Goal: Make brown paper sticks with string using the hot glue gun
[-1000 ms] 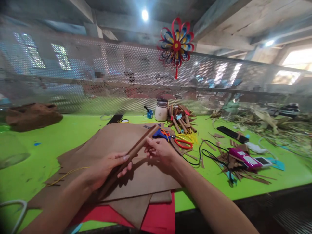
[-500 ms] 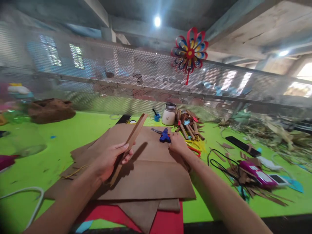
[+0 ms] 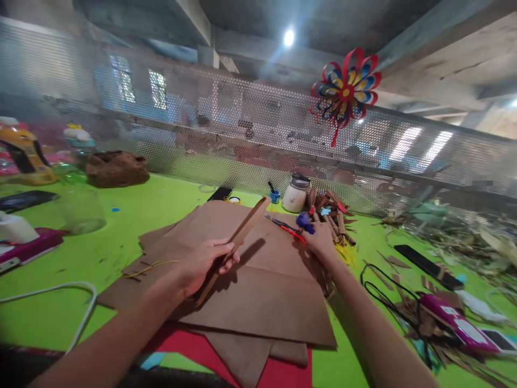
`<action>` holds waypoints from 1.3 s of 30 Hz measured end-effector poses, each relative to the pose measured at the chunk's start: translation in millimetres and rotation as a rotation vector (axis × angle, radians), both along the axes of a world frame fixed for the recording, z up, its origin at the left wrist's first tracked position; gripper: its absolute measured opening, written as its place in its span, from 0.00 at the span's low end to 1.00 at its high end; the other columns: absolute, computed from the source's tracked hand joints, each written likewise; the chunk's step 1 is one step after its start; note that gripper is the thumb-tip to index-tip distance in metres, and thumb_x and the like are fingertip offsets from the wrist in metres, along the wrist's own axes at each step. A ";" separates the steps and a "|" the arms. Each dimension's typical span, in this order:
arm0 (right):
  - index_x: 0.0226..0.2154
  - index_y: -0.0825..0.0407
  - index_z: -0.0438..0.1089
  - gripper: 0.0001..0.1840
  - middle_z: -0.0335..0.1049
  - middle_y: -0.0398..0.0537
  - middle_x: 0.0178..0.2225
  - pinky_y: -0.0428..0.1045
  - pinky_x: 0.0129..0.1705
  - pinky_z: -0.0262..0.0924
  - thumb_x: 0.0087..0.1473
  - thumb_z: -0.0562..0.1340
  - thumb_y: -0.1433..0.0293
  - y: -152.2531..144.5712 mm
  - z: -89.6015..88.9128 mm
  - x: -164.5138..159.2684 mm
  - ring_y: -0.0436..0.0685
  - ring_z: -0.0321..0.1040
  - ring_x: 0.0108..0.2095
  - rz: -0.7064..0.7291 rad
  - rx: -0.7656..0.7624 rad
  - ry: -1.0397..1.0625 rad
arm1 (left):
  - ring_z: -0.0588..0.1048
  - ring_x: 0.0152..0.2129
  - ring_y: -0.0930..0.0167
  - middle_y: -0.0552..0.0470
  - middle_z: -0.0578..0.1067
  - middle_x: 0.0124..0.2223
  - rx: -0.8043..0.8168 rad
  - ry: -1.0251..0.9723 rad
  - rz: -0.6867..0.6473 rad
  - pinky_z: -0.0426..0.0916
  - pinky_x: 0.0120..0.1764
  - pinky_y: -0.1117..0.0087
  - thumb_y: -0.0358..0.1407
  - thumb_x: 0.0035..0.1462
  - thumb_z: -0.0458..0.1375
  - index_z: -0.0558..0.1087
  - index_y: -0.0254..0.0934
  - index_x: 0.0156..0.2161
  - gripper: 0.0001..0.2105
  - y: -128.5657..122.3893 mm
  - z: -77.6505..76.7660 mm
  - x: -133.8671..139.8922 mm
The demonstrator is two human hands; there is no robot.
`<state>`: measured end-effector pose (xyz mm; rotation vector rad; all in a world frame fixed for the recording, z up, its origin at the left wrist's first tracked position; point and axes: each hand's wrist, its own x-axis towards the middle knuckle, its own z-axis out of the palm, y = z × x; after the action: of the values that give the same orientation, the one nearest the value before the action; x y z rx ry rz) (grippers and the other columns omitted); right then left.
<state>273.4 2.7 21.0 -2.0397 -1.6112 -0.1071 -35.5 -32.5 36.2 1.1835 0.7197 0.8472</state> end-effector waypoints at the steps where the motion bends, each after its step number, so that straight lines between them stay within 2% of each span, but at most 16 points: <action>1: 0.37 0.59 0.72 0.18 0.70 0.58 0.35 0.56 0.39 0.60 0.49 0.56 0.63 -6.4 7.1 4.2 0.64 0.67 0.38 0.015 0.016 0.109 | 0.60 0.17 0.80 0.51 0.69 0.26 0.001 0.001 -0.002 0.51 0.19 0.77 0.39 0.50 0.58 0.68 0.30 0.27 0.11 -0.5 0.0 0.7; 3: 0.39 0.57 0.71 0.19 0.70 0.55 0.34 0.54 0.36 0.63 0.52 0.54 0.61 -24.8 20.1 5.6 0.61 0.69 0.34 0.087 0.051 0.340 | 0.60 0.17 0.80 0.52 0.68 0.24 0.002 0.001 -0.002 0.51 0.19 0.77 0.39 0.50 0.58 0.68 0.30 0.27 0.11 -1.6 -0.2 2.0; 5: 0.42 0.54 0.69 0.20 0.71 0.54 0.38 0.54 0.37 0.65 0.52 0.58 0.58 -48.7 29.7 -3.3 0.59 0.70 0.34 0.328 0.098 0.819 | 0.59 0.16 0.80 0.53 0.66 0.23 -0.005 0.003 0.000 0.51 0.19 0.78 0.39 0.51 0.58 0.68 0.31 0.26 0.11 -2.1 -0.7 2.6; 6: 0.42 0.52 0.69 0.19 0.71 0.54 0.38 0.54 0.37 0.65 0.51 0.59 0.57 -61.1 32.6 -10.9 0.58 0.70 0.33 0.419 0.081 0.957 | 0.59 0.16 0.80 0.54 0.66 0.23 -0.011 0.008 0.000 0.51 0.19 0.78 0.39 0.51 0.57 0.68 0.31 0.26 0.11 -2.1 -1.2 2.5; 8: 0.41 0.52 0.70 0.18 0.71 0.54 0.37 0.52 0.37 0.65 0.53 0.60 0.57 -83.5 34.4 -28.8 0.57 0.70 0.31 0.542 0.002 1.060 | 0.60 0.16 0.80 0.54 0.65 0.22 -0.019 0.024 -0.006 0.53 0.19 0.78 0.39 0.51 0.57 0.68 0.31 0.27 0.11 -1.9 -2.1 1.9; 11: 0.41 0.52 0.70 0.19 0.71 0.54 0.36 0.52 0.36 0.64 0.55 0.57 0.56 -103.2 28.4 -52.4 0.56 0.69 0.30 0.669 -0.104 1.027 | 0.61 0.16 0.79 0.55 0.64 0.22 -0.050 0.060 -0.027 0.56 0.20 0.78 0.39 0.52 0.57 0.68 0.31 0.27 0.11 -2.0 -3.1 1.0; 14: 0.38 0.52 0.70 0.19 0.71 0.54 0.34 0.52 0.37 0.63 0.57 0.55 0.55 -107.1 18.2 -65.7 0.57 0.69 0.31 0.705 -0.170 0.910 | 0.61 0.15 0.79 0.56 0.64 0.21 -0.103 0.095 -0.051 0.58 0.19 0.77 0.40 0.52 0.56 0.69 0.32 0.29 0.11 -3.3 -2.8 1.1; 19: 0.34 0.51 0.71 0.21 0.71 0.52 0.30 0.52 0.36 0.63 0.57 0.52 0.52 -109.4 7.6 -73.2 0.58 0.68 0.31 0.676 -0.206 0.846 | 0.60 0.16 0.79 0.56 0.64 0.22 -0.088 0.087 -0.095 0.57 0.19 0.78 0.40 0.53 0.56 0.70 0.32 0.30 0.11 -7.1 0.3 3.5; 25: 0.28 0.49 0.70 0.21 0.69 0.50 0.26 0.50 0.30 0.59 0.56 0.53 0.52 -118.4 5.6 -76.8 0.57 0.64 0.28 0.583 -0.154 0.692 | 0.61 0.17 0.78 0.54 0.65 0.22 -0.073 0.112 -0.089 0.57 0.20 0.77 0.41 0.53 0.56 0.71 0.32 0.30 0.11 -11.8 1.8 6.0; 29: 0.27 0.48 0.72 0.20 0.69 0.50 0.24 0.49 0.24 0.59 0.52 0.57 0.51 -120.5 3.1 -79.6 0.57 0.65 0.25 0.518 -0.106 0.693 | 0.62 0.17 0.78 0.54 0.66 0.24 -0.026 0.136 -0.060 0.58 0.21 0.77 0.42 0.53 0.57 0.71 0.34 0.33 0.11 -13.8 2.8 6.7; 34: 0.28 0.49 0.74 0.20 0.71 0.51 0.23 0.50 0.24 0.62 0.49 0.59 0.50 -121.4 2.0 -82.6 0.59 0.66 0.24 0.504 -0.090 0.714 | 0.64 0.20 0.77 0.53 0.68 0.27 0.025 0.150 -0.050 0.60 0.21 0.78 0.41 0.52 0.58 0.69 0.34 0.32 0.10 -15.1 6.1 9.8; 39: 0.28 0.51 0.74 0.21 0.71 0.51 0.22 0.49 0.22 0.62 0.49 0.59 0.51 -122.7 2.6 -82.8 0.58 0.66 0.22 0.502 -0.085 0.701 | 0.65 0.21 0.77 0.53 0.68 0.29 0.138 0.214 -0.028 0.61 0.22 0.77 0.37 0.54 0.56 0.68 0.35 0.34 0.07 -12.8 0.7 11.9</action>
<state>190.6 -120.0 23.6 -1.4141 -1.5924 0.7760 -23.6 -45.3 36.9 1.4199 0.8264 0.7637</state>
